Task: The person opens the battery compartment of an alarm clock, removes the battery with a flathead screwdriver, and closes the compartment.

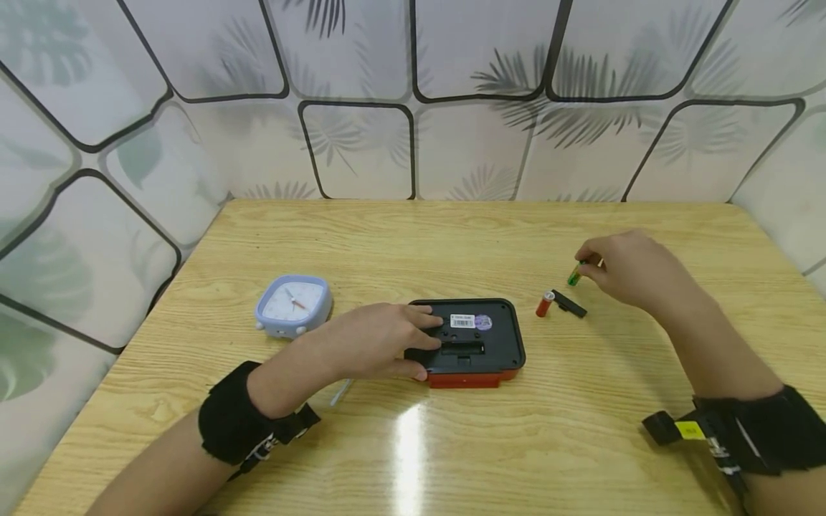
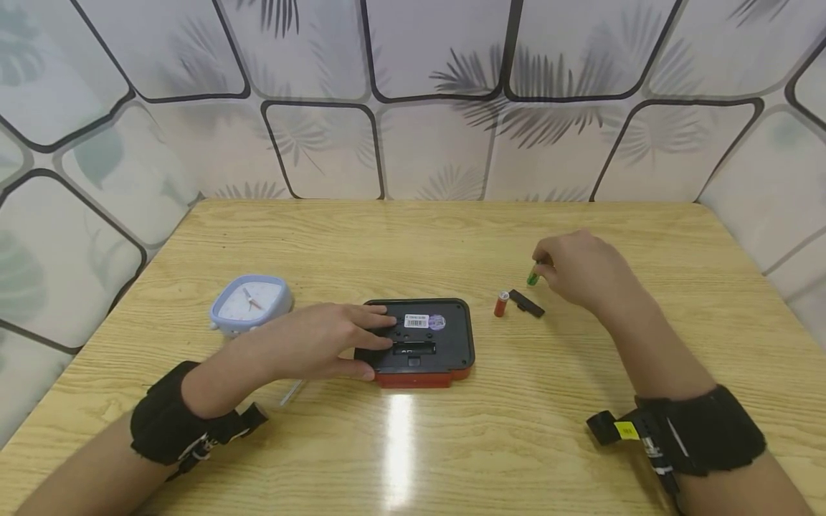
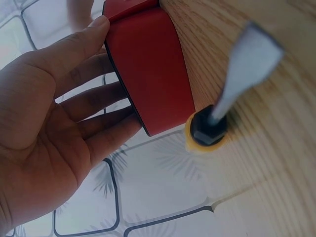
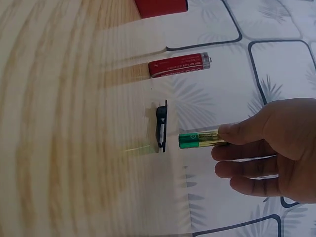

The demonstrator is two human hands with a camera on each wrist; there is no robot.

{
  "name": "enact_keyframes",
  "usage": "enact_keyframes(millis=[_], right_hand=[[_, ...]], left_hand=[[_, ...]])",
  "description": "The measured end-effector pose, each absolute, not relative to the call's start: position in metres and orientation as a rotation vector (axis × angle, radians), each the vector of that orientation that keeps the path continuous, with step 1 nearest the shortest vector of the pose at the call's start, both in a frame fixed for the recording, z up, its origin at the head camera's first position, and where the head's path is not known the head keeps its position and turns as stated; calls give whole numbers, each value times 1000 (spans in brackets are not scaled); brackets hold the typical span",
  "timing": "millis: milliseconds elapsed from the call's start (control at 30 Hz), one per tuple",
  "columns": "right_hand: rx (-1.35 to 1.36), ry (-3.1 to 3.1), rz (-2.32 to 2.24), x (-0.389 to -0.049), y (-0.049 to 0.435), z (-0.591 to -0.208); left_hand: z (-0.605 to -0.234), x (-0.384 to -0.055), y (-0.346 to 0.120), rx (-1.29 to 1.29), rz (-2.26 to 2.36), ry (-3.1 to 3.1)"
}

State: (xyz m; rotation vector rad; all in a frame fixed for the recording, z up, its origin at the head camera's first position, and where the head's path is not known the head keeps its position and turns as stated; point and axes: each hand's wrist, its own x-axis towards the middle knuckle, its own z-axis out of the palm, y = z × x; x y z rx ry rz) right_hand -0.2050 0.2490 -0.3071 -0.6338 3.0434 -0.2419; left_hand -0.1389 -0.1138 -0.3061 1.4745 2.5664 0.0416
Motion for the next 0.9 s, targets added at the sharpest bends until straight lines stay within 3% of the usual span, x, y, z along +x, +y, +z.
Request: enact_keyframes(millis=[333, 900], right_hand=[[-625, 2993, -187, -208, 250, -315], [-525, 2986, -137, -195, 243, -295]], left_hand=[[-306, -138, -113, 1476, 42, 2572], [-307, -139, -113, 1453, 71, 2567]])
